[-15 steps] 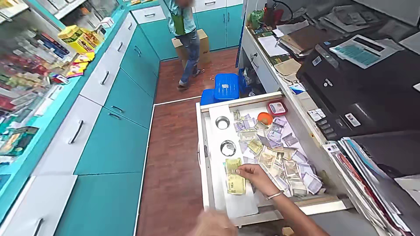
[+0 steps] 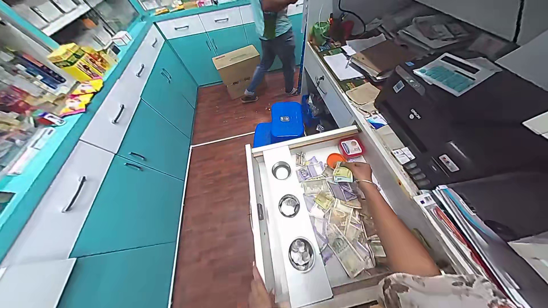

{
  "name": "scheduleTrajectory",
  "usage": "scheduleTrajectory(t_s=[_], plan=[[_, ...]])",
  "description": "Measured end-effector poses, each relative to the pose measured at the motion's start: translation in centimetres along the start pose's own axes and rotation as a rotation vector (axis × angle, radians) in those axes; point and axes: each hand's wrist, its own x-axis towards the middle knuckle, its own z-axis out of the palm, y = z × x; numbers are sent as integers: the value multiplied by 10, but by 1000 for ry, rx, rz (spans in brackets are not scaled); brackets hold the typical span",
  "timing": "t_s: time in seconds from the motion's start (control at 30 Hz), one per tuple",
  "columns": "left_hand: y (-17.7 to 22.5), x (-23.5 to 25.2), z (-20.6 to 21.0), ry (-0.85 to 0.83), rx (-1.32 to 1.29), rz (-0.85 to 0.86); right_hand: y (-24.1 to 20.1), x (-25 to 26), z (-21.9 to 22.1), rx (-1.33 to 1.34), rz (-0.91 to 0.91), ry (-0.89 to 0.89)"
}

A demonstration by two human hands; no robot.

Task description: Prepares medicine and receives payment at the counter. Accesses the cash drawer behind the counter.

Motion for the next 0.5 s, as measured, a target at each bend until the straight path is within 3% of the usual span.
scheduleTrajectory(t_s=[0.1,0.2,0.37,0.5], plan=[[-1,2,-1,-27,-19,24,-11,16,-3,-101,93,-45],[-6,1,0,-39,-75,81,-12,5,-16,-103,46,-51],[-9,-3,-4,-87,-174,171,15,-58,-55,-162,-51,-79],[-3,-5,-6,-143,-184,179,35,-112,-78,-450,-16,-197]])
